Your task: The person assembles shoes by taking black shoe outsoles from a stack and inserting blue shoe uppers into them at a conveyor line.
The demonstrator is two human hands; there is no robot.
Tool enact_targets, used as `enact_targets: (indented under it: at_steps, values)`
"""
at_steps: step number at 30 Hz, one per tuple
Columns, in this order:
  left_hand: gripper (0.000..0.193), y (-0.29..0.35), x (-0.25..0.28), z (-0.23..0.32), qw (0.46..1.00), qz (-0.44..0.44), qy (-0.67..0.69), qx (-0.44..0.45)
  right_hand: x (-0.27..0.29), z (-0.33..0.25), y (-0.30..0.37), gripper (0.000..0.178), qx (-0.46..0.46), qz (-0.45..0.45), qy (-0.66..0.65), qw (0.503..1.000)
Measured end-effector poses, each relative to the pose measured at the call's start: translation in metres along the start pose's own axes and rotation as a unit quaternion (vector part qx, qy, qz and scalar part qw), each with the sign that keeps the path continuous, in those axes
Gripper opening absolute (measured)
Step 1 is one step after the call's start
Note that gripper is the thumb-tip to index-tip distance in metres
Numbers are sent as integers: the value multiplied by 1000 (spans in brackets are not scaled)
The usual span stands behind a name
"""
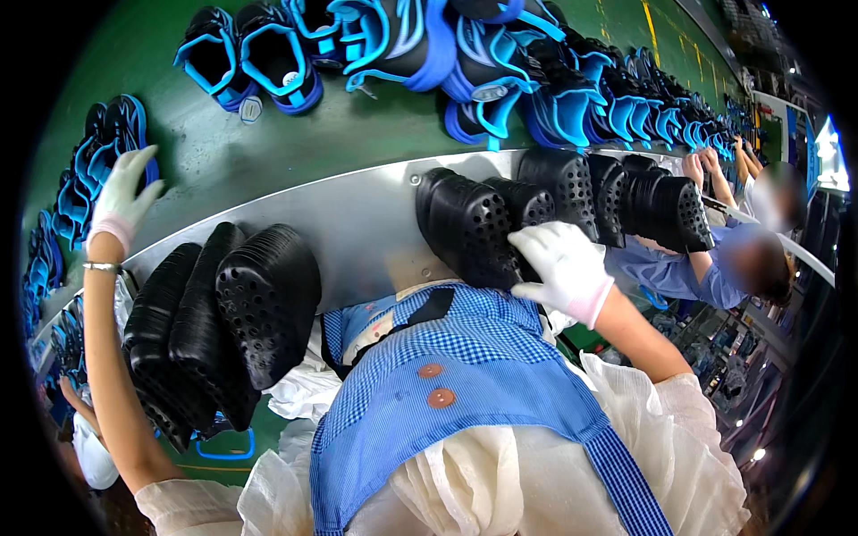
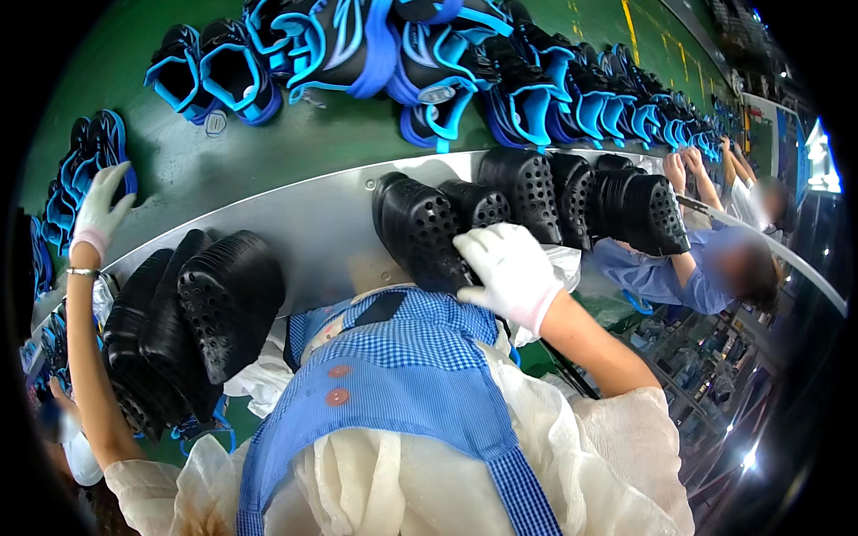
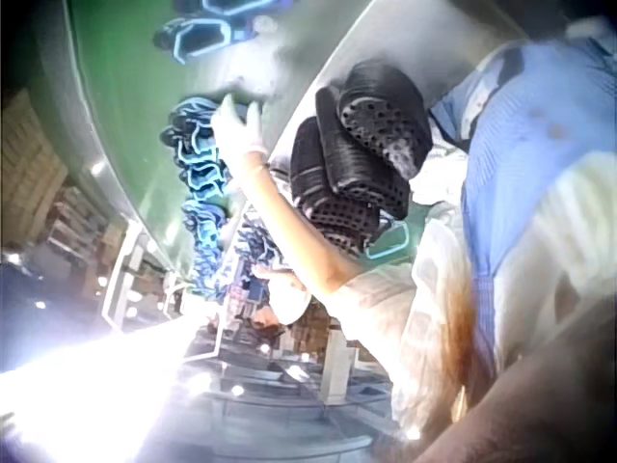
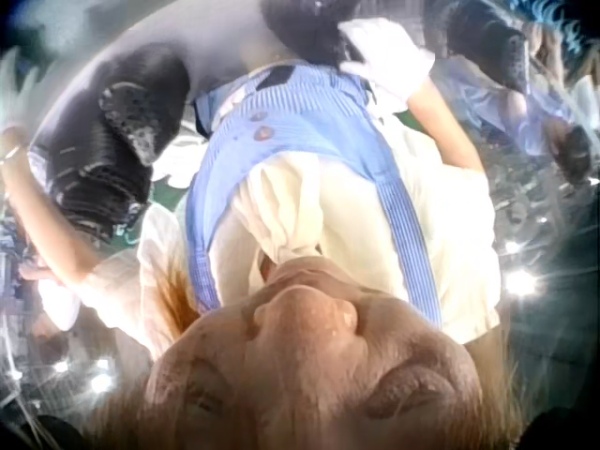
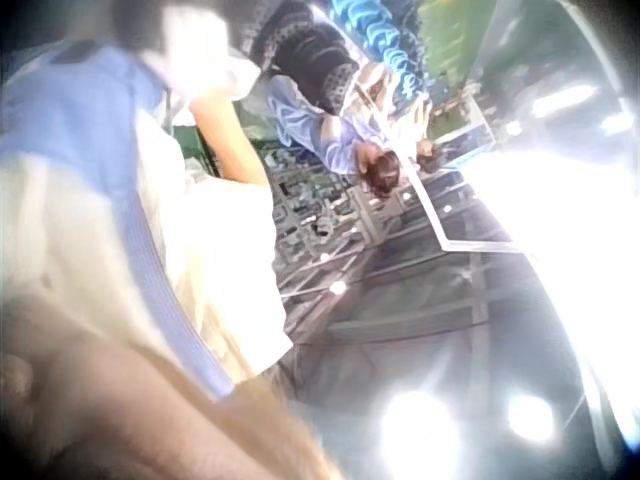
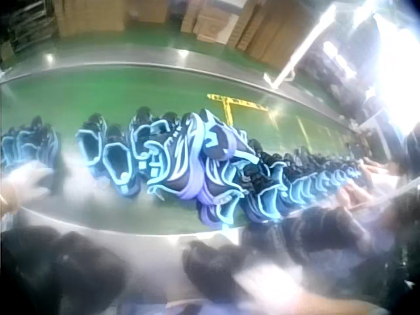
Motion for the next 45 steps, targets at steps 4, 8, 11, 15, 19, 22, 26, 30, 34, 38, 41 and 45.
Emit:
enact_targets:
  at_steps: [4, 8, 11, 15, 19, 22, 26, 30, 34, 38, 41, 45]
  values:
    - [47, -8, 31, 147, 992, -37, 100, -62, -16, 3, 20, 63, 30, 63, 27, 997]
    - [45, -2, 40, 247, 976, -71, 164, -126, -13, 13, 22, 55, 73, 107, -7, 992]
    - [44, 2, 35, 286, 960, -106, 222, -137, 2, 19, 29, 52, 103, 123, -69, 985]
    - [52, 3, 37, 332, 908, -140, 384, -97, 43, 24, 39, 53, 95, 78, -215, 969]
    - [64, 6, 32, 389, 512, -303, 802, -49, 83, -8, 15, 59, 164, 82, -270, 945]
    - [50, -5, 48, 371, 423, -227, 875, 63, 79, -18, -18, 66, 131, 40, -423, 895]
    - [33, -21, 41, 294, 477, -13, 866, 149, 82, -38, -77, 61, 91, 84, -383, 915]
    - [25, -23, 48, 232, 491, 101, 847, 178, 71, -72, -134, 48, 37, 71, -405, 911]
    - [33, -25, 35, 179, 452, 126, 857, 214, 75, -101, -180, 41, 84, 175, -363, 912]
    - [46, -40, -4, 106, 598, 125, 755, 239, 72, -114, -243, 41, 80, 150, -236, 957]
    - [40, -62, -9, 64, 796, 122, 568, 169, 77, -103, -281, 42, 62, 152, -171, 972]
    - [34, -99, -48, 46, 943, 148, 293, 46, 78, -118, -338, 52, 45, 43, -180, 982]
Point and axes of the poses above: each hand's wrist, its own y-axis away from the middle knuckle, its own x-axis out of the back of the hand, z = x × y, the point moved 8 cm from there along -y, towards the middle knuckle, and after that the axes turned 5 degrees about -y, right-handed, at the moved point
